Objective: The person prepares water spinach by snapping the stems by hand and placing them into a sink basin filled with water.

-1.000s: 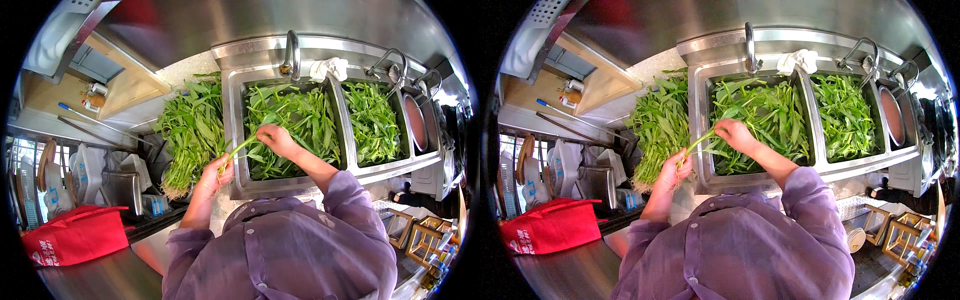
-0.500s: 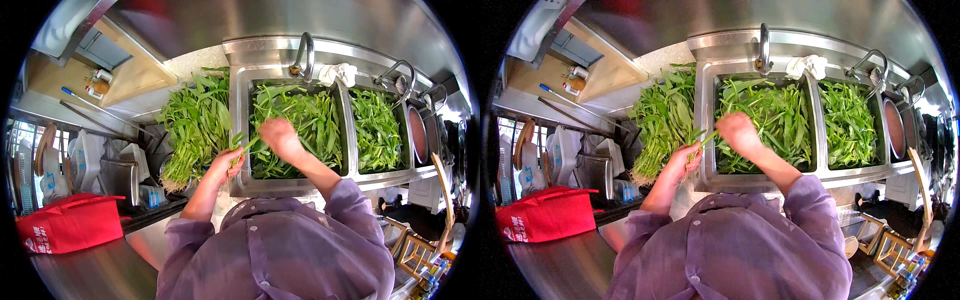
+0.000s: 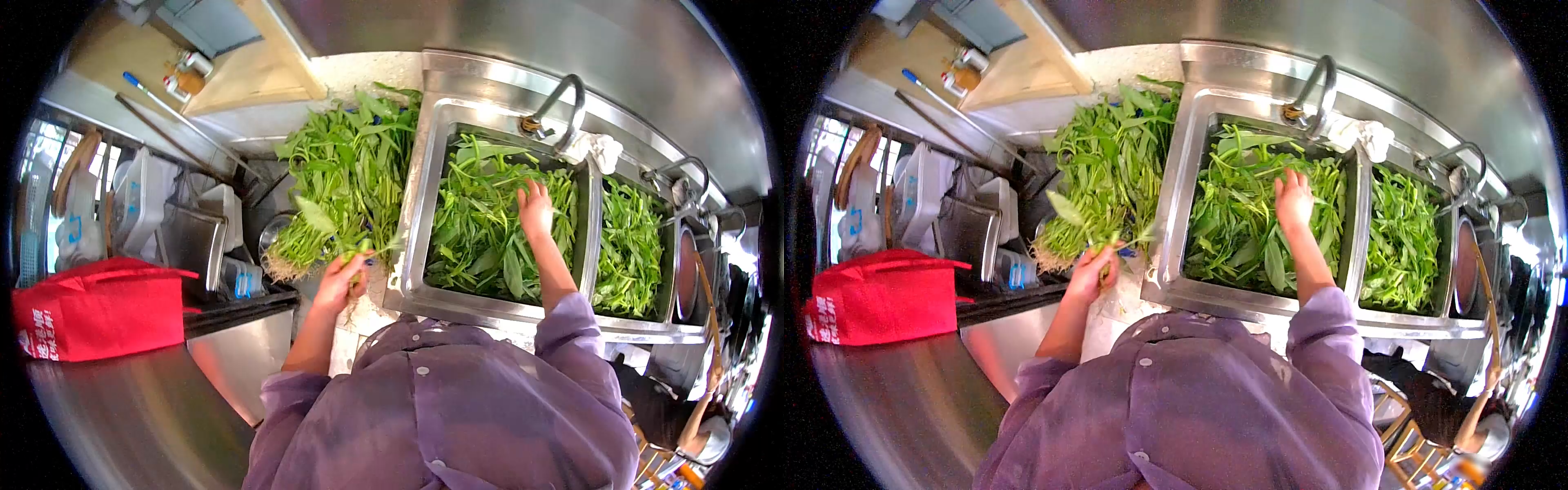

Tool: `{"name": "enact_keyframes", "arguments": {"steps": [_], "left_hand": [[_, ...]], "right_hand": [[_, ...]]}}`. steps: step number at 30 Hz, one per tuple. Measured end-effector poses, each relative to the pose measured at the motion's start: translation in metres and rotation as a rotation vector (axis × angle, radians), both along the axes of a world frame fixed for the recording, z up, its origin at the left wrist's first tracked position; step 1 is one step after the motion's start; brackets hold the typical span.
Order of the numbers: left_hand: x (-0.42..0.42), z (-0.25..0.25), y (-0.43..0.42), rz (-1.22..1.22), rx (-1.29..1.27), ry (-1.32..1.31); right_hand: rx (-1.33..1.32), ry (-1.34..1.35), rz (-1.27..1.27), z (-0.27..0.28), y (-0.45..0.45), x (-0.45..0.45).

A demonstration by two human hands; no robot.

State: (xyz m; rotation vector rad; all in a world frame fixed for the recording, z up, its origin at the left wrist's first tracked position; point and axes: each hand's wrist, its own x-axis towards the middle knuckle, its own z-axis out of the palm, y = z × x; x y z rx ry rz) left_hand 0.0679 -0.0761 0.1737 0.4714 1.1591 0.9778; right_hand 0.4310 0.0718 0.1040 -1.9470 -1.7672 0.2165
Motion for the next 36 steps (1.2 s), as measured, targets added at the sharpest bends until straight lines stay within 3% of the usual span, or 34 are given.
{"name": "enact_keyframes", "arguments": {"steps": [1, 3, 5, 6, 8, 11, 12, 13, 15, 17, 19, 20, 22, 25, 29, 30, 33, 34, 36], "left_hand": [[-0.021, -0.010, -0.011, 0.016, 0.017, -0.049], [-0.052, -0.038, -0.032, 0.142, -0.018, 0.023], [-0.058, -0.036, -0.039, 0.236, -0.090, 0.050], [-0.060, -0.037, -0.040, 0.307, -0.150, 0.081], [-0.063, -0.054, -0.037, 0.348, -0.197, 0.089], [-0.067, -0.093, -0.024, 0.285, -0.242, 0.090], [-0.065, -0.105, -0.017, 0.294, -0.257, 0.098], [-0.063, -0.116, -0.010, 0.298, -0.273, 0.105], [-0.057, -0.137, 0.006, 0.264, -0.313, 0.185], [-0.046, -0.156, 0.020, 0.226, -0.346, 0.263], [-0.032, -0.175, 0.031, 0.233, -0.282, 0.394], [-0.023, -0.183, 0.036, 0.231, -0.287, 0.383], [-0.005, -0.192, 0.042, -0.183, -0.188, 1.129], [0.010, -0.171, 0.046, -0.326, -0.313, 1.160], [-0.011, -0.181, 0.043, -0.272, -0.180, 1.086], [-0.020, -0.183, 0.040, -0.142, -0.113, 0.968], [-0.045, -0.122, 0.042, -0.014, -0.279, 0.460], [-0.052, -0.105, 0.041, -0.016, -0.270, 0.476], [-0.062, -0.078, 0.035, 0.084, -0.216, 0.154]], "right_hand": [[-0.045, -0.092, -0.020, -0.007, -0.003, 0.000], [-0.444, -0.088, 0.014, -0.019, -0.009, -0.011], [-0.693, -0.122, 0.087, -0.045, -0.022, -0.031], [-0.704, -0.132, 0.105, -0.052, -0.027, -0.044], [-0.945, -0.331, 0.099, -0.065, -0.034, -0.072], [-1.078, -0.419, 0.282, -0.159, -0.030, -0.059], [-0.889, -0.450, 0.305, -0.147, -0.035, -0.064], [-0.902, -0.461, 0.308, -0.132, -0.027, -0.064], [-1.130, -0.452, 0.544, -0.110, -0.005, -0.063], [-1.026, -0.485, 0.592, -0.131, -0.007, -0.047], [-0.945, -0.095, 0.488, -0.106, -0.010, -0.045], [-0.952, -0.104, 0.484, -0.093, -0.014, -0.046], [-0.762, 0.051, 0.288, -0.070, -0.024, -0.049], [-0.800, 0.090, 0.225, -0.059, -0.036, -0.043], [-0.771, 0.127, 0.221, -0.054, -0.042, -0.037], [-0.767, 0.141, 0.221, -0.054, -0.042, -0.038], [-0.663, 0.235, 0.243, -0.046, -0.035, -0.045], [-0.609, 0.227, 0.256, -0.039, -0.032, -0.054], [-0.548, 0.232, 0.271, -0.028, -0.028, -0.067]]}}
